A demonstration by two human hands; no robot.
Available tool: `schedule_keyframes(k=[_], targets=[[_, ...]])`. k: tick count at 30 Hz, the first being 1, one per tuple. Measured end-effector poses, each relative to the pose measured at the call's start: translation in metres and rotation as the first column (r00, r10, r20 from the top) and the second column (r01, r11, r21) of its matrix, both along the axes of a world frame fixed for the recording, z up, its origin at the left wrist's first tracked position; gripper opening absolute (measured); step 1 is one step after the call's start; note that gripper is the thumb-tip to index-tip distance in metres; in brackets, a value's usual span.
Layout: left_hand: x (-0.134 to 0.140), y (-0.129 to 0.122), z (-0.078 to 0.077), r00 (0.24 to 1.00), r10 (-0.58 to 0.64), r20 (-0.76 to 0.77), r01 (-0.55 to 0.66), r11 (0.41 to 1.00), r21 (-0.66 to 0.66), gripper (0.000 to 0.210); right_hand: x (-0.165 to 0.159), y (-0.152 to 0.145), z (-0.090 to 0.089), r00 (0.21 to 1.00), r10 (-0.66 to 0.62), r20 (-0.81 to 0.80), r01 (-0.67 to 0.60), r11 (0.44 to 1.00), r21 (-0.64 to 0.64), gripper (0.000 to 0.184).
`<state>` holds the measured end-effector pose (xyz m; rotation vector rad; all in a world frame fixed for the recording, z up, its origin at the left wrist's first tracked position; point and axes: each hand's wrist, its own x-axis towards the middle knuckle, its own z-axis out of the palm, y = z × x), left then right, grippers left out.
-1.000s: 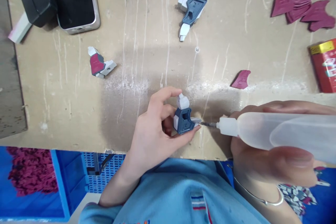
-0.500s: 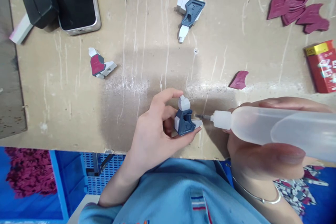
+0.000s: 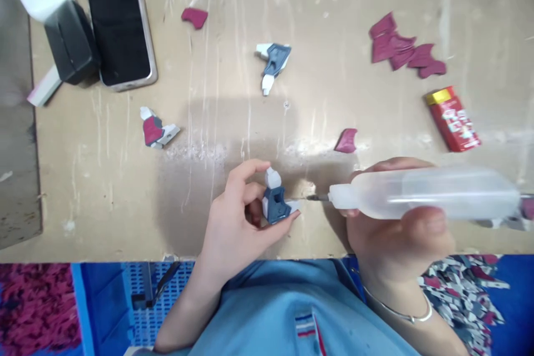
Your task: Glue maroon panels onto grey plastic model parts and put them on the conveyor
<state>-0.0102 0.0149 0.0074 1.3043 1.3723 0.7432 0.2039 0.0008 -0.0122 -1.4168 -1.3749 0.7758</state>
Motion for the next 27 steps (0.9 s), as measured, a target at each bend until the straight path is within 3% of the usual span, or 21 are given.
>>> schedule_keyframes(k=[2, 4, 5, 8, 9, 10, 11, 12, 14, 15, 16, 17, 20, 24, 27], targets=[[0.0, -0.002, -0.001, 0.999, 0.023, -0.023, -0.023, 1.0, 0.014, 0.059, 0.013, 0.006, 0.008, 0.942, 0.01, -0.336, -0.068, 0.985, -0.161, 0.053], [0.001, -0.003, 0.0, 0.997, 0.062, -0.048, -0.062, 0.998, 0.008, 0.059, 0.029, 0.013, 0.013, 0.771, -0.043, -0.636, -0.182, 0.942, -0.284, 0.059], [0.003, -0.004, 0.001, 0.995, 0.083, -0.063, -0.083, 0.997, -0.002, 0.058, 0.038, 0.016, 0.013, 0.645, -0.075, -0.761, -0.231, 0.93, -0.287, 0.06], [0.006, -0.005, 0.005, 0.988, 0.114, -0.101, -0.118, 0.992, -0.035, 0.056, 0.059, 0.02, 0.006, 0.206, -0.039, -0.978, -0.265, 0.96, -0.094, 0.046], [0.006, -0.005, 0.006, 0.988, 0.111, -0.106, -0.115, 0.993, -0.039, 0.055, 0.064, 0.019, 0.003, 0.141, 0.008, -0.99, -0.235, 0.972, -0.026, 0.041], [0.007, -0.005, 0.007, 0.988, 0.106, -0.109, -0.111, 0.993, -0.04, 0.054, 0.066, 0.017, 0.0, 0.157, 0.045, -0.987, -0.211, 0.977, 0.011, 0.04], [0.007, -0.005, 0.007, 0.988, 0.105, -0.11, -0.109, 0.993, -0.039, 0.054, 0.067, 0.015, 0.0, 0.25, 0.068, -0.966, -0.194, 0.981, 0.019, 0.045], [0.007, -0.004, 0.007, 0.988, 0.106, -0.112, -0.11, 0.993, -0.036, 0.054, 0.067, 0.013, 0.0, 0.411, 0.078, -0.908, -0.189, 0.982, -0.001, 0.054], [0.007, -0.004, 0.007, 0.988, 0.11, -0.11, -0.114, 0.993, -0.033, 0.053, 0.062, 0.009, 0.005, 0.805, 0.132, -0.578, -0.202, 0.978, -0.057, 0.072], [0.007, -0.004, 0.007, 0.988, 0.11, -0.107, -0.115, 0.993, -0.034, 0.053, 0.057, 0.01, 0.008, 0.922, 0.176, -0.344, -0.211, 0.975, -0.069, 0.073], [0.008, -0.004, 0.007, 0.988, 0.111, -0.103, -0.115, 0.993, -0.036, 0.053, 0.053, 0.011, 0.011, 0.97, 0.205, -0.127, -0.214, 0.975, -0.062, 0.068], [0.008, -0.003, 0.007, 0.989, 0.11, -0.099, -0.114, 0.993, -0.039, 0.053, 0.047, 0.014, 0.014, 0.978, 0.205, 0.043, -0.203, 0.978, -0.041, 0.056], [0.008, -0.003, 0.008, 0.991, 0.091, -0.095, -0.095, 0.995, -0.042, 0.052, 0.035, 0.028, 0.014, 0.94, 0.142, 0.312, -0.152, 0.988, 0.009, 0.026], [0.006, -0.003, 0.008, 0.993, 0.061, -0.1, -0.066, 0.997, -0.049, 0.05, 0.033, 0.043, 0.008, 0.688, 0.122, 0.715, -0.257, 0.963, 0.083, 0.024], [0.004, -0.003, 0.004, 0.995, 0.053, -0.09, -0.057, 0.997, -0.047, 0.051, 0.042, 0.048, 0.006, 0.562, 0.115, 0.819, -0.346, 0.932, 0.107, 0.027]])
